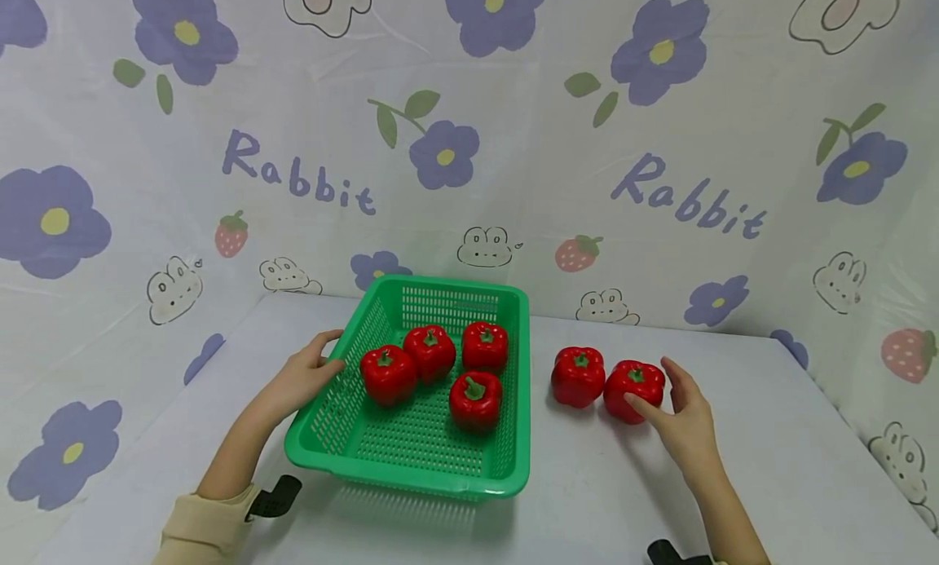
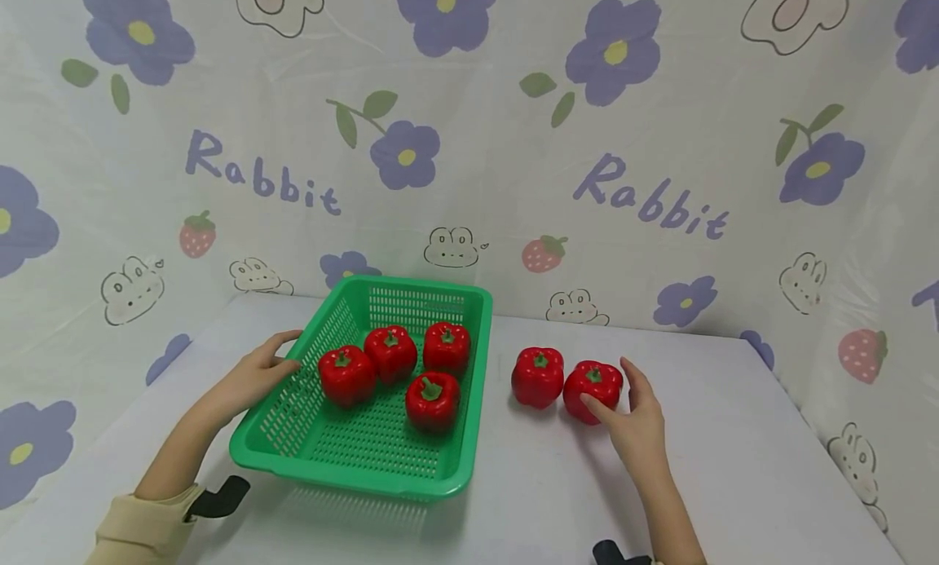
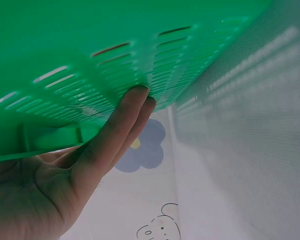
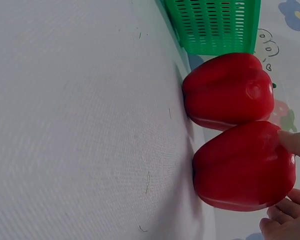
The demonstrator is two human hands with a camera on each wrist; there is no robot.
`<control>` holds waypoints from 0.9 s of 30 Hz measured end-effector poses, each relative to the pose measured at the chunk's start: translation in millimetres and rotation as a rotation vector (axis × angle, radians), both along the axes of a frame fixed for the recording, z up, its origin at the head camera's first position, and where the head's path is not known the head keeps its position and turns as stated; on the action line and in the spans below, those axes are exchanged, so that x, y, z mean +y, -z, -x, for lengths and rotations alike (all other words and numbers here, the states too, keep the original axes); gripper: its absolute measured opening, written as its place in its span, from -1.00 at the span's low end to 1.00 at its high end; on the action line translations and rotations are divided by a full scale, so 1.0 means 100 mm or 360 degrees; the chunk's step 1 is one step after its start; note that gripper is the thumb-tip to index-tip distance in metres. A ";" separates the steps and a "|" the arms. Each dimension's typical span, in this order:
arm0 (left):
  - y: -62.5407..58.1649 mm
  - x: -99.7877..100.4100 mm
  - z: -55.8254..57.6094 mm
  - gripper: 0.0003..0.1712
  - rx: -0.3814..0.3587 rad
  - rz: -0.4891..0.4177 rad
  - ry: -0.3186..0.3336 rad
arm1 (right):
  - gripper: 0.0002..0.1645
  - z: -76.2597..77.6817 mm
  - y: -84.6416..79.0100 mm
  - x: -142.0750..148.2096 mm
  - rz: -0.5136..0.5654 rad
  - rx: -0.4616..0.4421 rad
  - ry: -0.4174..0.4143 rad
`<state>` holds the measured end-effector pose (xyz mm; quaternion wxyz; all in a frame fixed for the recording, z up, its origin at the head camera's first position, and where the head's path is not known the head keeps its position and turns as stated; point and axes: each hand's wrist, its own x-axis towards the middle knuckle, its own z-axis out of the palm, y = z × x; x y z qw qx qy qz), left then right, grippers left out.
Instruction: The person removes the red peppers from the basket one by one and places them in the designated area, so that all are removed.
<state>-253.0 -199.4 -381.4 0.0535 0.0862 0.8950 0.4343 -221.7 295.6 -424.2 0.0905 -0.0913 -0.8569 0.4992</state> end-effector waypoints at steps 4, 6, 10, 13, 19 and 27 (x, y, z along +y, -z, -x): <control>0.01 0.00 0.00 -0.30 0.0001 -0.0004 0.0001 | 0.08 -0.01 0.00 0.00 0.0003 -0.0010 0.0015; 0.01 0.00 0.00 -0.29 0.0000 -0.0009 0.0003 | 0.08 -0.01 0.00 0.00 0.0009 -0.0012 0.0030; 0.01 0.00 -0.01 -0.29 -0.0002 -0.0012 0.0003 | 0.08 -0.02 -0.02 -0.01 0.0017 -0.0006 0.0048; 0.01 0.00 -0.01 -0.30 0.0004 -0.0005 -0.0002 | 0.07 -0.03 -0.04 -0.02 0.0019 0.0011 0.0045; 0.01 0.00 -0.01 -0.30 0.0010 -0.0001 -0.0007 | 0.06 -0.03 -0.11 -0.05 0.0022 0.0066 0.0058; 0.00 0.01 0.00 -0.30 0.0018 -0.0009 -0.0002 | 0.05 -0.04 -0.19 -0.09 0.0055 0.0126 0.0078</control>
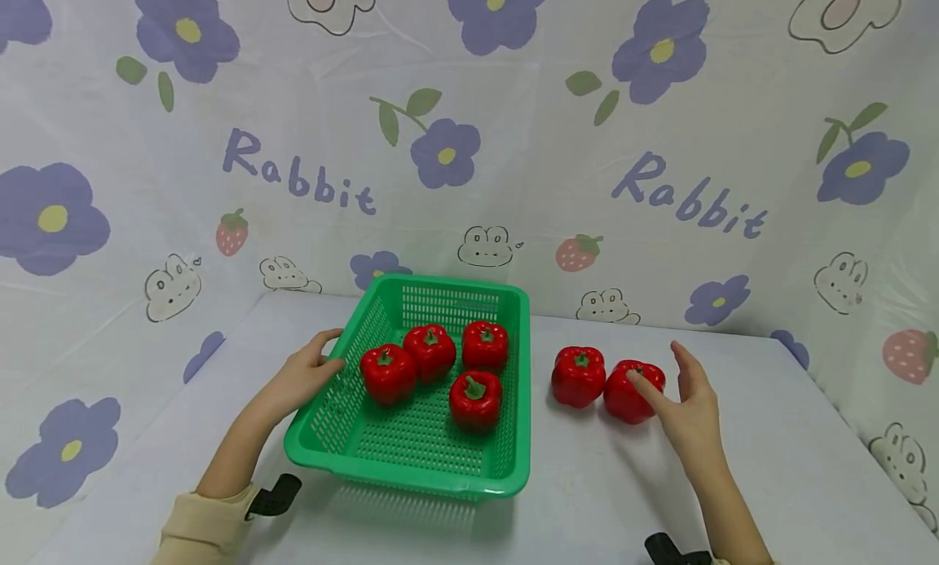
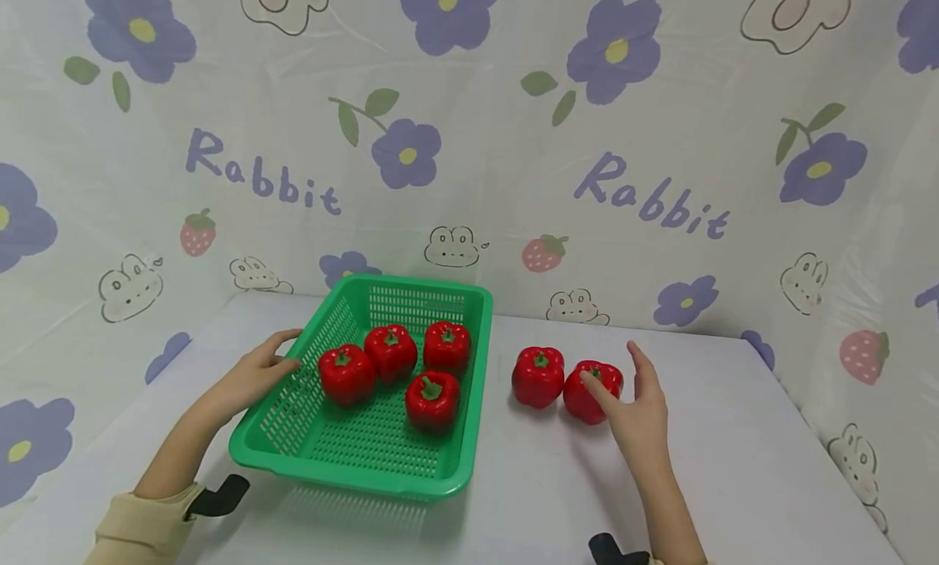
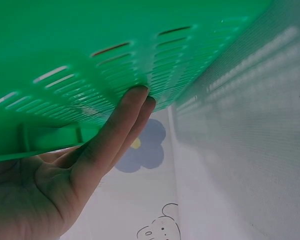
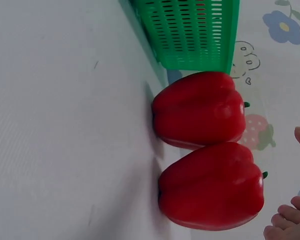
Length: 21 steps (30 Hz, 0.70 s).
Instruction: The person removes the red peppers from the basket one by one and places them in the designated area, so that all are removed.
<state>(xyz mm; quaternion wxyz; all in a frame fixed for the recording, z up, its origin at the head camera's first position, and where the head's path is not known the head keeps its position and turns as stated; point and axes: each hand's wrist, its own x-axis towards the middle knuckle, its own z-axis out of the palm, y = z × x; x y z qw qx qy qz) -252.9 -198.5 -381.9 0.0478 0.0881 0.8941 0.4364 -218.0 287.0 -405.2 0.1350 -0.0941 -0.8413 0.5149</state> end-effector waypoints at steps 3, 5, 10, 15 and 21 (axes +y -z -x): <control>-0.01 0.00 0.00 -0.30 -0.0002 0.0001 0.0005 | 0.03 -0.01 -0.05 -0.03 0.0031 0.0010 0.0001; -0.01 0.00 0.00 -0.29 -0.0008 -0.0002 0.0008 | 0.03 -0.01 -0.09 -0.06 0.0045 0.0016 0.0002; -0.01 0.00 -0.01 -0.29 -0.0014 -0.0004 0.0006 | 0.03 -0.02 -0.21 -0.15 0.0074 0.0038 -0.0035; 0.00 0.00 -0.01 -0.30 -0.0006 0.0008 0.0002 | 0.05 -0.01 -0.31 -0.24 0.0085 0.0050 -0.0103; 0.00 0.00 0.00 -0.30 0.0001 0.0014 0.0002 | 0.04 -0.01 -0.38 -0.35 0.0070 0.0072 -0.0186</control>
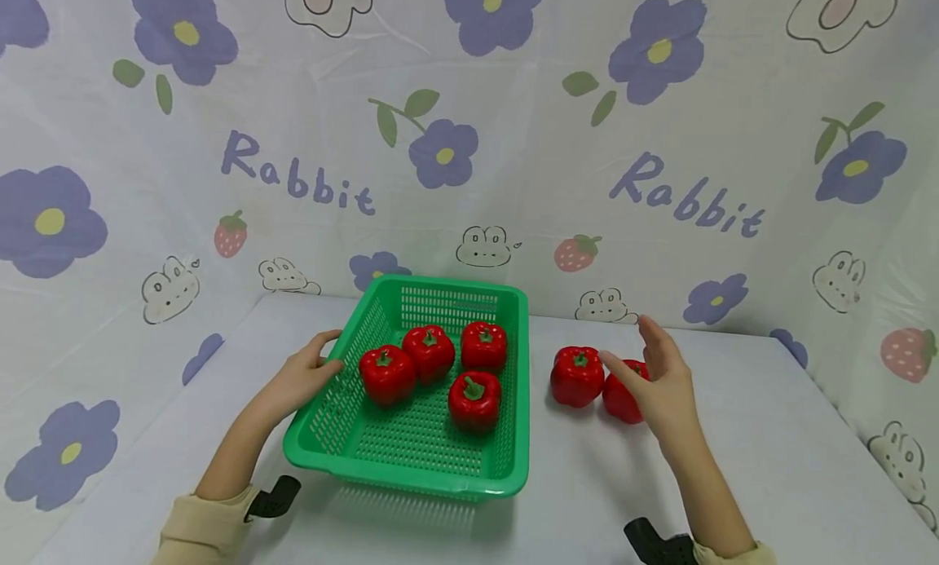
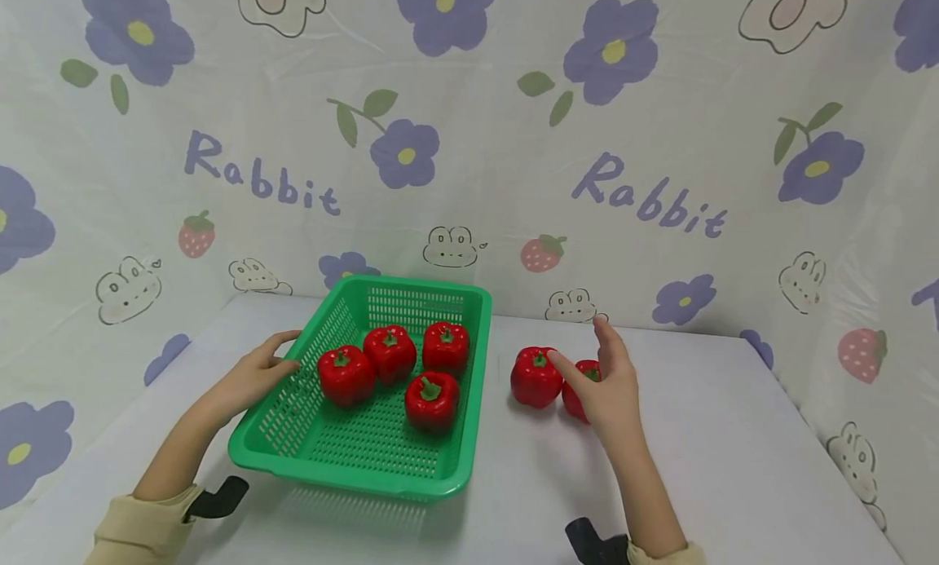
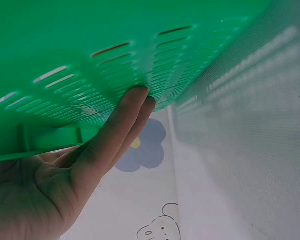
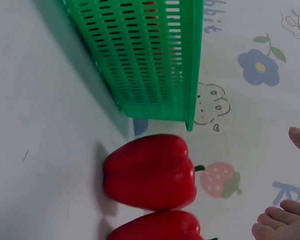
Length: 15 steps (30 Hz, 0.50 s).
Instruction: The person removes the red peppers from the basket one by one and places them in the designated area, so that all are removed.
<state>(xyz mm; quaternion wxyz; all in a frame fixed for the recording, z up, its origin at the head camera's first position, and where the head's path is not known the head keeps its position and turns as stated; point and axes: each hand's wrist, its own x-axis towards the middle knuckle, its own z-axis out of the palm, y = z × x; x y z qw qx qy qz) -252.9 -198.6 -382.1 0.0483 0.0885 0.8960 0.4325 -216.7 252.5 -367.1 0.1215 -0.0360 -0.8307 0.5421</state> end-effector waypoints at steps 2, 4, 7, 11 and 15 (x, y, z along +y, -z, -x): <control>0.00 0.00 0.00 -0.30 -0.0001 0.0001 -0.0001 | 0.04 -0.01 -0.02 -0.04 -0.0005 0.0017 -0.0034; 0.00 0.00 0.00 -0.29 -0.0003 0.0000 0.0001 | 0.04 0.00 -0.04 -0.09 -0.0011 0.0025 -0.0064; 0.00 0.01 0.00 -0.29 -0.0009 -0.0002 0.0002 | 0.04 0.01 -0.07 -0.16 -0.0015 0.0033 -0.0104; 0.00 0.01 -0.01 -0.29 -0.0008 -0.0003 0.0006 | 0.04 0.02 -0.10 -0.25 0.0011 0.0028 -0.0165; 0.00 0.01 0.00 -0.29 0.0000 0.0007 0.0007 | 0.03 0.04 -0.12 -0.35 0.0073 0.0011 -0.0217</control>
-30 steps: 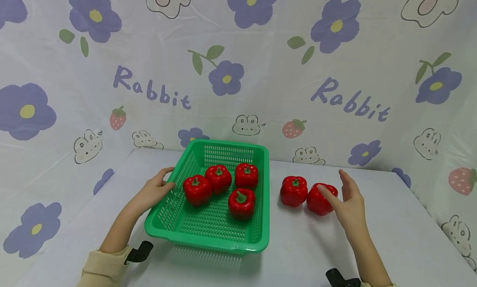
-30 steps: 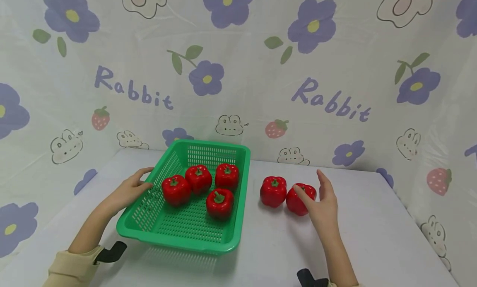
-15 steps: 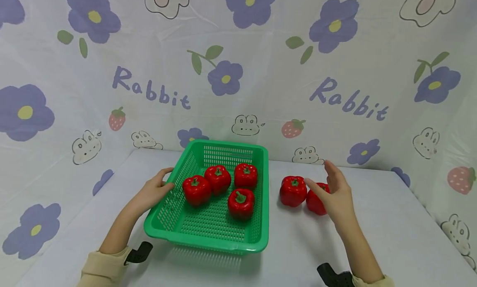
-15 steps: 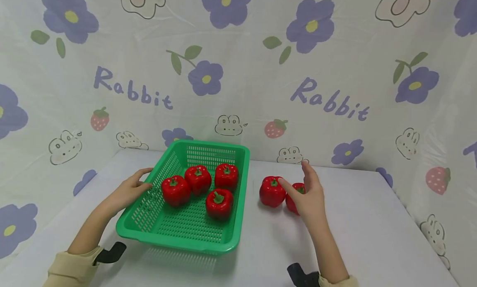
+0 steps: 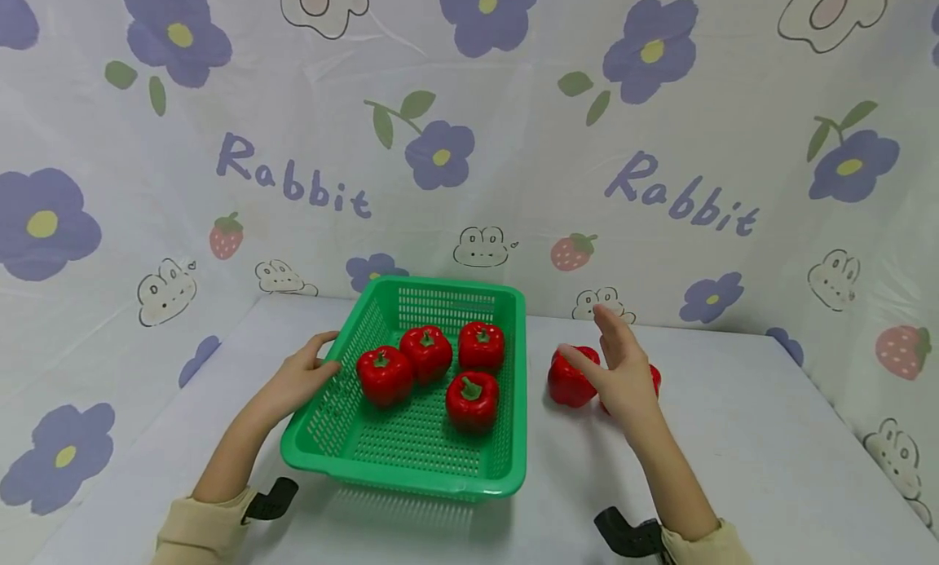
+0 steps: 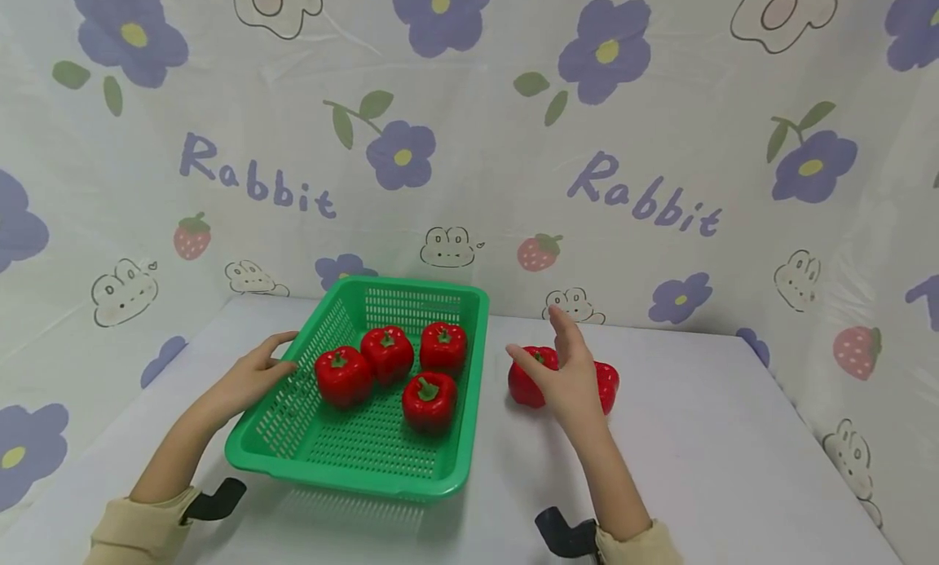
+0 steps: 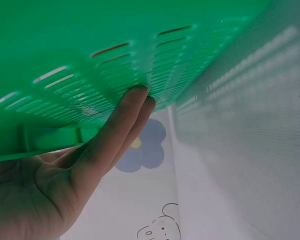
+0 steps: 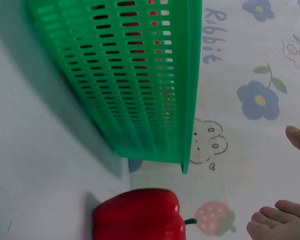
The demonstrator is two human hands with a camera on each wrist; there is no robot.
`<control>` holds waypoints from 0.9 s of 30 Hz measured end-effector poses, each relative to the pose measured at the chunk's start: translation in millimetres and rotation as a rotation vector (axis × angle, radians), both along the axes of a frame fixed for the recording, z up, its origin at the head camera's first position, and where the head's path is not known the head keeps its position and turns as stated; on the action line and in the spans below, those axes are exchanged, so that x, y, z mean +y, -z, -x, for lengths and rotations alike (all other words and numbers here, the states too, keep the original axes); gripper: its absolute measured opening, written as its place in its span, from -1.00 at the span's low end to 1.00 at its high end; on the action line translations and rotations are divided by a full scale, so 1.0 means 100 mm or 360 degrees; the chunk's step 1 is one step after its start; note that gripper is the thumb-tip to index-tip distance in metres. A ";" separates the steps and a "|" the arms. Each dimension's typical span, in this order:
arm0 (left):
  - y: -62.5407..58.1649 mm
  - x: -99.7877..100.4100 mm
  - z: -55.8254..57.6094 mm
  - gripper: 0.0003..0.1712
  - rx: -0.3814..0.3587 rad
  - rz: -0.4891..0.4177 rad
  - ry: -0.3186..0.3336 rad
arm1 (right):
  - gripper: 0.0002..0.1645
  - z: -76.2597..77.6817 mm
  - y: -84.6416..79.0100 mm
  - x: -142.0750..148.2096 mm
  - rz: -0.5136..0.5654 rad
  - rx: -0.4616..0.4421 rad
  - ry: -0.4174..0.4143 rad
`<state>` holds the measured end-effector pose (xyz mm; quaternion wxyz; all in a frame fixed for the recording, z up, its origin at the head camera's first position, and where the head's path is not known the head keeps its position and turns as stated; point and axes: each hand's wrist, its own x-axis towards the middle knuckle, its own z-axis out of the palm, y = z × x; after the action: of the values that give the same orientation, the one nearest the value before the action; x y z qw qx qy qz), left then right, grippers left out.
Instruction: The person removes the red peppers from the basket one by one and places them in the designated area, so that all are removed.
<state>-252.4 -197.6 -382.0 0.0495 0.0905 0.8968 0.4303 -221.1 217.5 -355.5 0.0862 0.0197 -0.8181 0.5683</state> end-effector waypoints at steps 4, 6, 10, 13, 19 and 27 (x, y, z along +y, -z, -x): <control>0.00 -0.01 0.00 -0.29 -0.0003 -0.0006 0.0001 | 0.02 0.03 0.01 -0.09 0.0012 -0.0011 -0.0032; 0.00 -0.01 0.00 -0.28 -0.0005 -0.0009 0.0002 | 0.02 0.04 0.02 -0.13 0.0010 -0.0006 -0.0048; 0.01 -0.01 0.00 -0.28 -0.0004 -0.0015 0.0003 | 0.02 0.04 0.03 -0.20 -0.0028 0.0009 -0.0071; 0.02 -0.01 0.00 -0.28 0.0001 -0.0017 0.0003 | 0.03 0.04 0.05 -0.26 -0.0065 0.0015 -0.0078; 0.03 -0.01 0.01 -0.29 0.0009 -0.0011 0.0002 | 0.02 0.07 0.07 -0.34 -0.0051 0.0008 -0.0134; 0.04 -0.01 0.02 -0.29 0.0008 -0.0014 0.0009 | -0.02 0.09 0.07 -0.48 0.0012 -0.0003 -0.0274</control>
<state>-254.0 -198.8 -385.5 0.0481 0.0942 0.8948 0.4338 -229.8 169.9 -363.0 0.0362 0.0891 -0.8112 0.5768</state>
